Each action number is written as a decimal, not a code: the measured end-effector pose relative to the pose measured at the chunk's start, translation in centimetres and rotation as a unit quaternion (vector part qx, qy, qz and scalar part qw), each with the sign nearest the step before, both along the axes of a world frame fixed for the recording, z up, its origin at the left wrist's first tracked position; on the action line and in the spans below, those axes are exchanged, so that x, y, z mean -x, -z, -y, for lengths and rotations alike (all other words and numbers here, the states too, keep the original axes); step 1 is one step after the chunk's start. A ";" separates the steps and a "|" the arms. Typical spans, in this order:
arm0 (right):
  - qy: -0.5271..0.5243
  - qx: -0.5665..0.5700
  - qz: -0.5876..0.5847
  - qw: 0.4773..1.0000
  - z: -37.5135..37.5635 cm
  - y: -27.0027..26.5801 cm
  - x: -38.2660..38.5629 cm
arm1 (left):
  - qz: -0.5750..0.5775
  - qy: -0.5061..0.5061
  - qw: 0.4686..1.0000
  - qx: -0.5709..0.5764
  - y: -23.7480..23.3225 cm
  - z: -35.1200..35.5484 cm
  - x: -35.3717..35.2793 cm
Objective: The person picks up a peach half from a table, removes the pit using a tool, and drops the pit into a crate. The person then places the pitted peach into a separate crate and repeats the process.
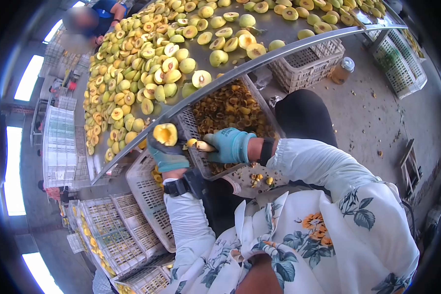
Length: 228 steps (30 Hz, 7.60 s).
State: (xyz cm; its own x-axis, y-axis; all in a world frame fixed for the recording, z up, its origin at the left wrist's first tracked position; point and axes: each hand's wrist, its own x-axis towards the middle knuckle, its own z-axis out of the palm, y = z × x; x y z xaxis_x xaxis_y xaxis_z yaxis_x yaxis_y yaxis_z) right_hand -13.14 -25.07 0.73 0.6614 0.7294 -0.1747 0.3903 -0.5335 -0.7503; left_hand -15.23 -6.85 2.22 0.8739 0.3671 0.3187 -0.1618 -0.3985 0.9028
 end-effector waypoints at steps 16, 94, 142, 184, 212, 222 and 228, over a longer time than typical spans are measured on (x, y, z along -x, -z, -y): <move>-0.088 0.166 0.101 0.977 1.5 2.1 1.7 | -0.144 -0.069 0.967 -0.200 -3.8 -8.0 -7.5; 0.109 -0.035 0.047 0.992 -0.4 -1.8 1.0 | 0.060 0.163 0.968 -0.183 0.6 0.7 -2.0; 0.003 -0.259 -0.622 0.739 0.5 1.9 -0.7 | -0.081 0.068 0.941 0.321 2.4 2.1 -2.8; -0.029 0.074 0.030 0.996 0.2 -1.5 0.4 | -0.182 -0.006 0.949 -0.256 1.0 -12.1 -12.9; 0.117 -0.016 0.169 0.978 1.7 -2.5 -1.0 | -0.256 0.040 0.882 0.393 -3.0 3.8 -1.0; 0.100 -0.030 0.118 0.988 1.3 -3.0 -0.6 | -0.132 0.121 0.908 0.378 -1.1 3.3 -1.0; 0.098 -0.043 0.105 0.989 1.4 -3.4 -0.4 | -0.077 0.079 0.927 0.359 0.0 3.5 -1.7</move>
State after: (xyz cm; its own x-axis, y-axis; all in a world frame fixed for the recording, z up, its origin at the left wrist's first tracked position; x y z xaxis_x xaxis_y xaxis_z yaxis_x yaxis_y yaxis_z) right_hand -12.70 -26.43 4.08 0.8063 0.5902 0.0387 0.4383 -0.5524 -0.7091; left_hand -13.56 -10.33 2.22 0.9496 0.2999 -0.0915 -0.0135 0.3308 0.9436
